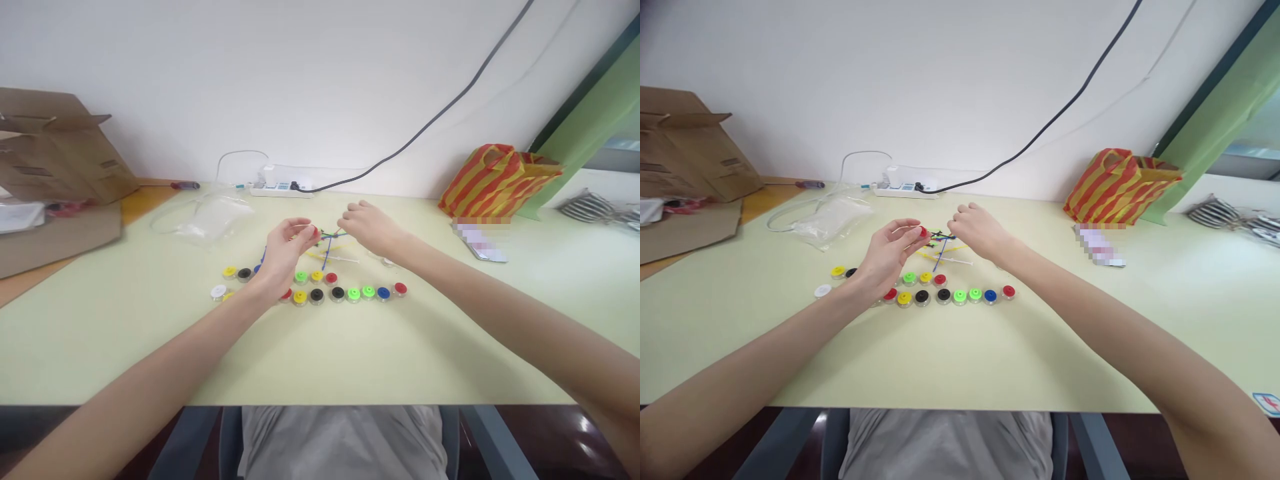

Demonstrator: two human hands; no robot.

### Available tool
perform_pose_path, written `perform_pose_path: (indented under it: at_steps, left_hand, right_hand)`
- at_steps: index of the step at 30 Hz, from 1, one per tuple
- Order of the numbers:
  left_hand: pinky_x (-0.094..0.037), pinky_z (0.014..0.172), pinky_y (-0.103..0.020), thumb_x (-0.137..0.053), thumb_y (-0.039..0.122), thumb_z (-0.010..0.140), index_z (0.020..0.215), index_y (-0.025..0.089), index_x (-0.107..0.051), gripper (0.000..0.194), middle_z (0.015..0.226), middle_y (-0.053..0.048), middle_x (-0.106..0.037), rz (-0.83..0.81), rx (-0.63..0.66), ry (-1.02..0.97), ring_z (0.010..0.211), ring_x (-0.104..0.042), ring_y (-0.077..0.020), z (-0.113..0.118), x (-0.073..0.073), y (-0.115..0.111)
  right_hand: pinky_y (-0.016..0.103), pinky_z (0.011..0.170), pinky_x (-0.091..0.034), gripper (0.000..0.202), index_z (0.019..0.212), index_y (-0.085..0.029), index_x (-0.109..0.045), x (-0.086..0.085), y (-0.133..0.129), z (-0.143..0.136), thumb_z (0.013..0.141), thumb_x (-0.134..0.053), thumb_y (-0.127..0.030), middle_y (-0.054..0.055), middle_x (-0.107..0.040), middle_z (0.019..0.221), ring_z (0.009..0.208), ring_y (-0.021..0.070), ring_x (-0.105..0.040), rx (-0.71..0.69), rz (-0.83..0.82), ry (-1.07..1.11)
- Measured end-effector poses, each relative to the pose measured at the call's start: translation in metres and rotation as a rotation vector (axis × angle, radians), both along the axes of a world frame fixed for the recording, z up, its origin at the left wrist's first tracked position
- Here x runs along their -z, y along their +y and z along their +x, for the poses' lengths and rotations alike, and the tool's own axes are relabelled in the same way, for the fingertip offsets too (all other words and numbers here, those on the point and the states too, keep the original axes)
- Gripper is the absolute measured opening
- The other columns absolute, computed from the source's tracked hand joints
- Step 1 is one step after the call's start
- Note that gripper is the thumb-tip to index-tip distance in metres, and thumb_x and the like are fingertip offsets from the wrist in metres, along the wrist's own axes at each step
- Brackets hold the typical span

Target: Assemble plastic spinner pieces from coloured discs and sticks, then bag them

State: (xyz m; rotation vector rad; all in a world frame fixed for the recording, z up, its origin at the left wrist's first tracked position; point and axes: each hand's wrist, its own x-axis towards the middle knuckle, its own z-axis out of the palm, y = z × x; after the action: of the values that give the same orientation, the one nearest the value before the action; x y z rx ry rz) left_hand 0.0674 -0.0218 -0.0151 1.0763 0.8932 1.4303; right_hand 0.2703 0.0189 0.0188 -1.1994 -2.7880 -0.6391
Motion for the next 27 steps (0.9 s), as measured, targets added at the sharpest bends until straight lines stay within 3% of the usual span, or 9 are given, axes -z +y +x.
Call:
perform_pose_path:
  at_steps: [3, 6, 9, 13, 19, 22, 27]
  left_hand:
    - [-0.053, 0.108, -0.045, -0.078, 0.021, 0.081, 0.101, 0.015, -0.066, 0.025, 0.094, -0.007, -0.072, 0.008, -0.004, 0.011, 0.094, -0.072, -0.0188, -0.001, -0.001, 0.0]
    - [-0.052, 0.108, -0.046, -0.079, 0.023, 0.081, 0.101, 0.015, -0.066, 0.026, 0.095, -0.007, -0.072, 0.011, -0.007, 0.021, 0.093, -0.072, -0.0191, -0.001, 0.0, 0.001]
    - [-0.053, 0.107, -0.046, -0.078, 0.021, 0.081, 0.102, 0.015, -0.066, 0.025, 0.094, -0.007, -0.071, 0.017, -0.001, 0.007, 0.092, -0.072, -0.019, -0.002, 0.001, 0.002]
    - [-0.054, 0.107, -0.046, -0.077, 0.02, 0.083, 0.104, 0.014, -0.066, 0.025, 0.096, -0.006, -0.071, 0.018, 0.014, -0.004, 0.091, -0.072, -0.0178, -0.002, 0.003, 0.003]
    - [-0.056, 0.104, -0.043, -0.076, 0.017, 0.084, 0.103, 0.013, -0.065, 0.022, 0.092, -0.006, -0.069, 0.02, 0.002, -0.016, 0.092, -0.071, -0.0168, -0.001, 0.001, 0.003]
    - [-0.056, 0.103, -0.043, -0.075, 0.017, 0.084, 0.102, 0.013, -0.065, 0.021, 0.092, -0.006, -0.069, 0.032, 0.003, -0.015, 0.091, -0.071, -0.0168, 0.0, 0.001, 0.004]
    - [-0.056, 0.103, -0.043, -0.073, 0.019, 0.086, 0.103, 0.014, -0.065, 0.019, 0.093, -0.006, -0.07, 0.025, 0.012, 0.0, 0.093, -0.071, -0.0171, -0.001, 0.0, 0.002]
  right_hand:
    - [0.04, 0.086, -0.037, 0.02, 0.088, -0.014, -0.072, -0.012, 0.011, -0.004, 0.089, -0.057, 0.0, 0.018, -0.072, 0.099, 0.109, 0.0319, -0.057, -0.072, 0.056, -0.081]
    - [0.038, 0.082, -0.038, 0.023, 0.096, -0.014, -0.072, -0.018, 0.013, -0.005, 0.088, -0.056, 0.001, 0.018, -0.073, 0.101, 0.103, 0.0298, -0.061, 0.042, 0.022, -0.02]
    - [0.034, 0.069, -0.039, 0.023, 0.106, -0.015, -0.067, -0.014, 0.006, -0.003, 0.092, -0.053, -0.004, 0.014, -0.076, 0.091, 0.083, 0.0252, -0.066, 0.23, -0.222, 0.21]
    - [0.027, 0.064, -0.042, 0.02, 0.099, -0.018, -0.06, 0.003, -0.009, 0.001, 0.097, -0.043, -0.007, 0.005, -0.076, 0.079, 0.069, 0.0178, -0.067, 0.241, -0.641, 0.492]
    - [0.026, 0.069, -0.04, 0.016, 0.092, -0.019, -0.059, 0.012, -0.03, 0.0, 0.093, -0.047, -0.009, 0.006, -0.077, 0.09, 0.083, 0.0191, -0.068, 0.26, -0.55, 0.586]
    - [0.026, 0.067, -0.038, 0.013, 0.091, -0.021, -0.061, 0.007, -0.044, 0.002, 0.094, -0.05, -0.014, 0.006, -0.076, 0.092, 0.082, 0.02, -0.065, 0.248, -0.5, 0.565]
    - [0.027, 0.064, -0.034, 0.015, 0.091, -0.021, -0.06, 0.008, -0.059, 0.007, 0.097, -0.047, -0.016, 0.007, -0.075, 0.091, 0.076, 0.0201, -0.063, 0.285, -0.557, 0.45]
